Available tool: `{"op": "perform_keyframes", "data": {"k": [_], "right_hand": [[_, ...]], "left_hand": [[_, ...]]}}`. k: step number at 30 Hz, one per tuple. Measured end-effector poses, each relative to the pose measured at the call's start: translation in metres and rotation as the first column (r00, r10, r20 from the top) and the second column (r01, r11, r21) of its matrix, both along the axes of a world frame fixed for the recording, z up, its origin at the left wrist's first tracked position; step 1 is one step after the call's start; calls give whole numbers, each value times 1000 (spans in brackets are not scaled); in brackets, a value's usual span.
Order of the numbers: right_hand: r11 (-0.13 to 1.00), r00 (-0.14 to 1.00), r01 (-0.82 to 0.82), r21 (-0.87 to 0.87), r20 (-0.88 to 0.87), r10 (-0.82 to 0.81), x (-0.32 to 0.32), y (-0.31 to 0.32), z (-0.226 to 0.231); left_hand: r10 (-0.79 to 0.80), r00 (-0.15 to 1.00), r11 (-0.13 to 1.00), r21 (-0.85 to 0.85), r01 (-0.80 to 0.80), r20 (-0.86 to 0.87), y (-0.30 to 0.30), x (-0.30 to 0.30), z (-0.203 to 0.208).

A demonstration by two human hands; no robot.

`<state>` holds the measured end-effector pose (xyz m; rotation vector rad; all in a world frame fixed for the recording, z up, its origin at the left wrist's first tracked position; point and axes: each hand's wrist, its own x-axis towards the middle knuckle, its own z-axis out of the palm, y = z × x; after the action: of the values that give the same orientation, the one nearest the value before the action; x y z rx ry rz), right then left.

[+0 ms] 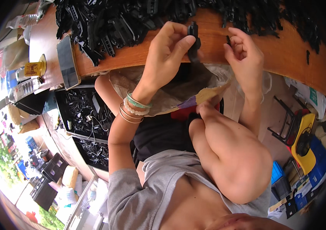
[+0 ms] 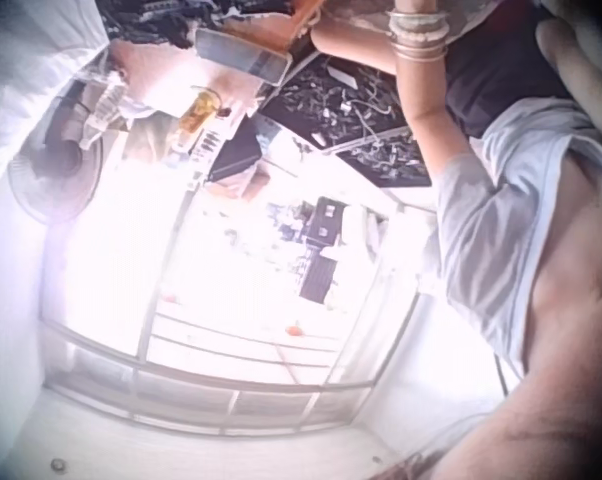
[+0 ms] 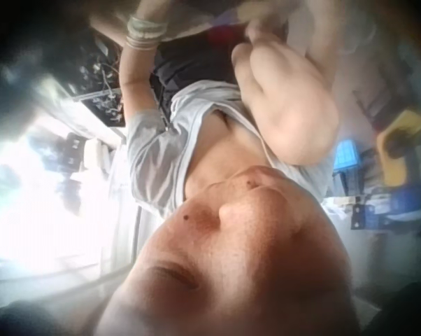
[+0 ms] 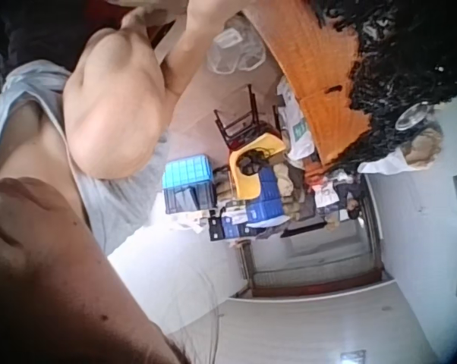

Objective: Manually assemble small black plastic parts at a workbench.

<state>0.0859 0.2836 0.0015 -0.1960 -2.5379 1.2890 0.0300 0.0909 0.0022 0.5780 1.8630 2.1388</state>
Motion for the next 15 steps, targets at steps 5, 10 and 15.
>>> {"op": "perform_keyframes", "data": {"k": [5,10,15], "right_hand": [[724,960,-271,-635,-120,254,7,-11,15],[774,918,-396,-494,-203,340,7,-15,9],[756,944,-324,-568,-246,220,13,-21,3]], "left_hand": [[-98,944,991,-53,121,315,-6,4,7],[-165,910,964,-132,230,380,-3,7,22],[-129,974,940,-335,61,-185,-3,21,25]]}}
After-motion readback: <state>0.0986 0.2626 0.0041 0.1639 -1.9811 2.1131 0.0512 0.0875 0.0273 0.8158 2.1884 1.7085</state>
